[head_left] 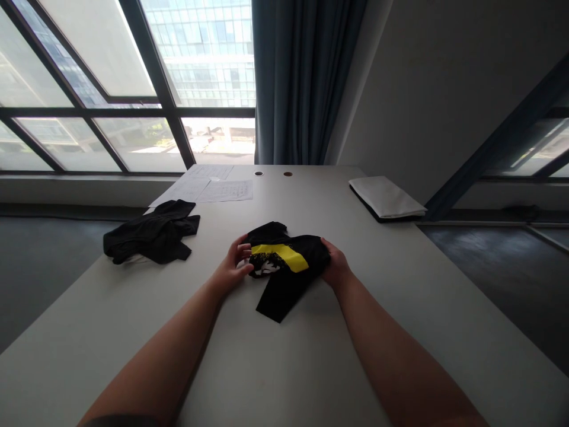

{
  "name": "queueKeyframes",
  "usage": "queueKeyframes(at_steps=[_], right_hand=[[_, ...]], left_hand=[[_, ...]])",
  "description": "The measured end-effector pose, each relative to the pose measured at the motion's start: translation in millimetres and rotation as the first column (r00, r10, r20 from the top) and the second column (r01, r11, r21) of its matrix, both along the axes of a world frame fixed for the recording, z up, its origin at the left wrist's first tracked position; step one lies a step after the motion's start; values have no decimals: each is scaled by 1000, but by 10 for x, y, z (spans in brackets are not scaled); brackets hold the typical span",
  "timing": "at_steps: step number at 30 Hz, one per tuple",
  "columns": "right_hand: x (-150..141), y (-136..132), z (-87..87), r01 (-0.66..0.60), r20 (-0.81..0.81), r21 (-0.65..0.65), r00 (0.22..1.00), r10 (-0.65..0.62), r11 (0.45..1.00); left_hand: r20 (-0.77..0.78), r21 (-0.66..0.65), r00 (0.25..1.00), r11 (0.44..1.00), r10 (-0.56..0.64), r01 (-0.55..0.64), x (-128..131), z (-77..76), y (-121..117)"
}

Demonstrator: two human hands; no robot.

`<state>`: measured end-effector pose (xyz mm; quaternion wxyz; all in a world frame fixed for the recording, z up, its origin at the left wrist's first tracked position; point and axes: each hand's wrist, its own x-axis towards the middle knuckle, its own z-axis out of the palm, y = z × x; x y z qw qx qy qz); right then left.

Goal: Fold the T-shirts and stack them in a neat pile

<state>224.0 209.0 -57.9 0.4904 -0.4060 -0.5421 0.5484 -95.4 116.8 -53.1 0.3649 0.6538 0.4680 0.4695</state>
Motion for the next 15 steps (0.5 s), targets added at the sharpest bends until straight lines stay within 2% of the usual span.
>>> queueKeyframes(at_steps=[3, 5, 8, 10, 13, 15], right_hand=[[3, 48, 5, 32, -34, 3, 999, -32, 999], [-7, 39, 11, 49, -70, 3, 996, -48, 999], [-38, -32, 21, 117, -119, 55, 987, -110, 992], [-65, -101, 30, 124, -25, 148, 992, -122, 981], [-108, -191, 45, 31, 247, 283, 964, -104, 959], [-127, -221, 47, -25, 348, 330, 932, -97, 944]], left_hand=[[-265, -23, 959, 995, -98, 95, 27, 13, -26], [-431, 11, 900, 997, -62, 74, 90, 26, -48], [-526, 87, 851, 996, 16, 35, 160, 34, -49], [-527, 108, 848, 994, 48, 11, 163, 34, -33], [-519, 74, 850, 995, 90, -60, 130, 35, -8], [-515, 45, 848, 992, 123, -117, 113, 33, -2]])
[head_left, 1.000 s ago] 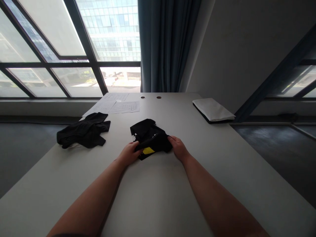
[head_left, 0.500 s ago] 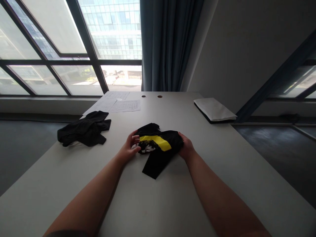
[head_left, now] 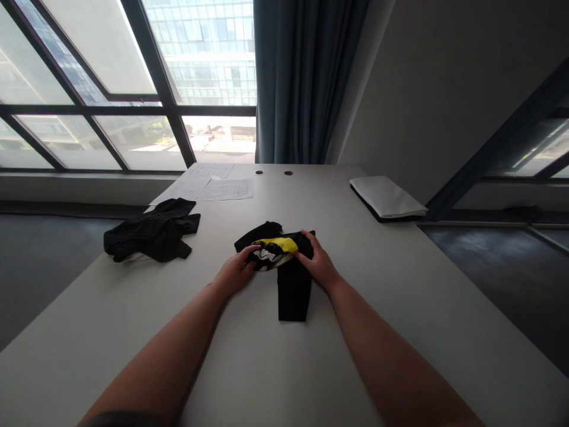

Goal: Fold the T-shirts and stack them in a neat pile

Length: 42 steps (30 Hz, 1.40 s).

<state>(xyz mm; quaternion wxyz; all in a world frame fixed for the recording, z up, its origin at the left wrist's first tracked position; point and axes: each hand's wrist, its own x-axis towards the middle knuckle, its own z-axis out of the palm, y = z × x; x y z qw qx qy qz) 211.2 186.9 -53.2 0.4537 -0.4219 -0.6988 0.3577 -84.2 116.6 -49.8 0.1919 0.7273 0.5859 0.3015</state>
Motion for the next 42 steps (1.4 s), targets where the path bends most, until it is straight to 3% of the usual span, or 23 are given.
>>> queueKeyframes(at_steps=[4, 8, 11, 14, 17, 20, 22, 24, 28, 31, 34, 37, 42], right_hand=[[19, 25, -17, -2, 21, 25, 1000, 2, 1000], [114, 97, -10, -16, -115, -163, 993, -3, 986], [223, 168, -2, -72, -261, -262, 965, 1, 962], [361, 275, -39, -5, -267, -225, 962, -57, 974], [520, 398, -110, 216, -126, -104, 965, -228, 971], [669, 470, -144, 477, 39, 84, 875, -482, 875], [720, 458, -119, 539, 142, 257, 800, -583, 802], [696, 390, -57, 482, 225, 431, 761, -608, 763], [415, 129, 96, 195, 366, 585, 803, -471, 787], [133, -78, 154, -69, 494, 546, 831, -255, 835], [-47, -187, 125, -229, 556, 433, 829, -59, 872], [-77, -163, 50, -253, 558, 295, 828, 48, 921], [11, -64, 51, -170, 569, 165, 821, 47, 971]], left_hand=[[56, 68, 982, 980, 181, -185, -5, 15, -25], [236, 194, 877, 864, 419, -465, -50, 85, -76], [332, 194, 821, 818, 465, -542, -139, 105, -84], [388, 194, 799, 806, 459, -558, -230, 51, -37], [347, 264, 852, 830, 393, -491, -282, -24, 43], [175, 263, 953, 921, 247, -287, -293, -67, 102], [57, 184, 993, 976, 107, -116, -275, -85, 113], [-53, 107, 998, 993, -33, 39, -237, -101, 102], [-233, 71, 959, 980, -163, 184, -151, -131, 68], [-252, 75, 953, 979, -167, 192, -138, -140, 68], [-216, 90, 965, 981, -148, 170, -156, -137, 90], [-176, 122, 982, 989, -63, 85, -152, -114, 108], [-67, 225, 997, 974, 36, -20, -88, -23, 101]])
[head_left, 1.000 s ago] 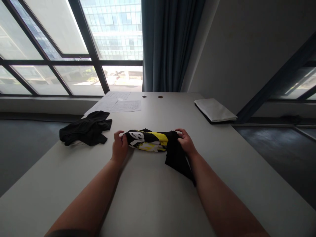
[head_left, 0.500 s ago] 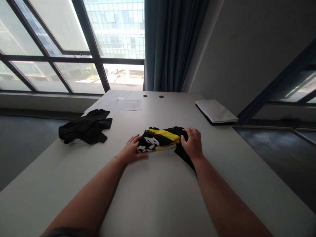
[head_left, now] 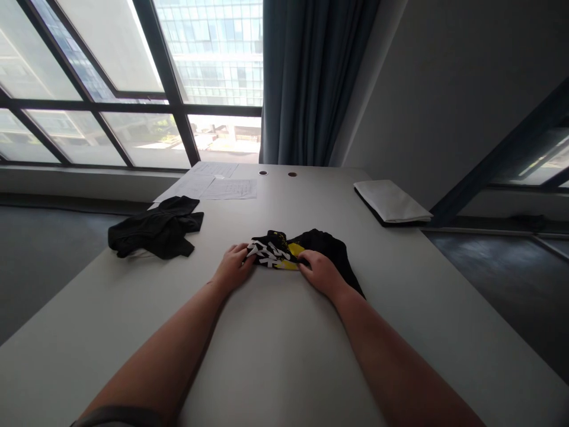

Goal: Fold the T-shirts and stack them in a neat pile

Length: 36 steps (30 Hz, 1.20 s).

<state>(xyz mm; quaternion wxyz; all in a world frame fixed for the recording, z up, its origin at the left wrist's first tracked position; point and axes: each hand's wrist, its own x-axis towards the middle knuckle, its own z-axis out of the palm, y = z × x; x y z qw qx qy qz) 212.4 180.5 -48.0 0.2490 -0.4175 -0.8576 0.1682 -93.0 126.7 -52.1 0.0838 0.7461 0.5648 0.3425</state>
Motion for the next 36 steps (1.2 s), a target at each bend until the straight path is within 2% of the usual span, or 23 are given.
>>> queueKeyframes(at_steps=[3, 8, 11, 15, 18, 22, 24, 26, 28, 29, 32, 36], right_hand=[[28, -16, 74, 69, 30, -26, 997, -68, 997], [55, -19, 71, 233, 38, 58, 971, -235, 971], [114, 47, 4, 361, -23, 116, 932, -361, 925], [266, 165, -67, 545, -196, 151, 835, -515, 825], [388, 238, -96, 608, -273, 161, 784, -557, 777], [473, 288, -105, 621, -347, 212, 770, -536, 754], [469, 293, -105, 566, -335, 268, 813, -475, 780], [441, 292, -110, 440, -253, 270, 891, -378, 857], [406, 292, -122, 290, -122, 185, 955, -271, 939], [392, 292, -128, 241, -62, 128, 970, -234, 962], [373, 285, -132, 225, 15, 9, 974, -225, 974], [393, 240, -93, 351, -143, -41, 925, -353, 935]], left_hand=[[124, -1, 992, 1000, -12, 12, 27, 43, -33], [235, -164, 969, 985, 82, -44, 38, 48, -99], [265, -177, 960, 983, 88, -41, 59, 59, -119], [214, -197, 966, 975, 144, -102, 94, 87, -118], [225, -195, 967, 978, 121, -77, 88, 83, -114], [236, -250, 971, 968, 29, 32, 27, 61, -120], [204, -258, 978, 962, -35, 88, -1, 64, -119], [155, -204, 979, 965, -132, 163, -14, 74, -109], [105, -143, 969, 960, -225, 239, -13, 81, -91], [84, -126, 965, 958, -247, 256, -10, 80, -80], [38, -139, 972, 962, -234, 237, 2, 61, -58], [-5, -207, 991, 970, -133, 129, 26, 30, -70]])
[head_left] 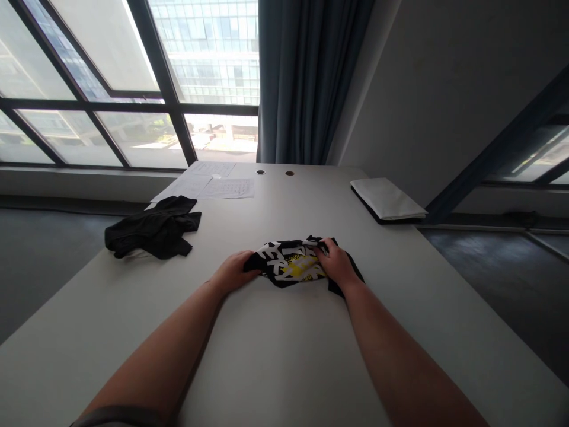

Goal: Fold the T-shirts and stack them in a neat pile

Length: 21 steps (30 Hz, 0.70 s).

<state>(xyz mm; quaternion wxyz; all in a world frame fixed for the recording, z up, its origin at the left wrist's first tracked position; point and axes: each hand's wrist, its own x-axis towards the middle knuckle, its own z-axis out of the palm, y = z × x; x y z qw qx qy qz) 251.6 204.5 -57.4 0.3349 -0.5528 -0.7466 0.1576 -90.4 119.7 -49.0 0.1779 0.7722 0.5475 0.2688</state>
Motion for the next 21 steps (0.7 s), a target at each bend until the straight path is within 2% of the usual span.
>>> queueKeyframes(at_steps=[3, 6, 9, 12, 14, 16, 19, 21], right_hand=[[19, -25, 24, 114, -146, 78, 984, -102, 990], [44, 9, -11, 116, -204, 131, 975, -87, 985], [78, 96, -112, 108, -127, 141, 988, -91, 984], [93, 165, -209, 54, 46, 136, 997, -61, 989], [76, 173, -240, 31, 106, 155, 993, -48, 987], [32, 150, -246, 13, 123, 180, 992, -35, 984], [-71, 86, -240, -53, 136, 162, 990, 31, 985], [-142, 43, -232, -98, 137, 120, 987, 81, 988]], left_hand=[[-41, 25, 977, 978, 209, -209, -14, -28, -2], [-10, 131, 902, 895, 431, -427, -136, -68, 45], [140, 175, 784, 765, 604, -620, -367, -100, 113], [309, 151, 698, 692, 645, -706, -552, -93, 143], [360, 180, 707, 698, 609, -693, -564, -74, 133], [334, 226, 764, 740, 553, -634, -483, -60, 117], [192, 216, 842, 816, 503, -537, -295, -68, 110], [99, 172, 862, 845, 496, -506, -211, -83, 121]])
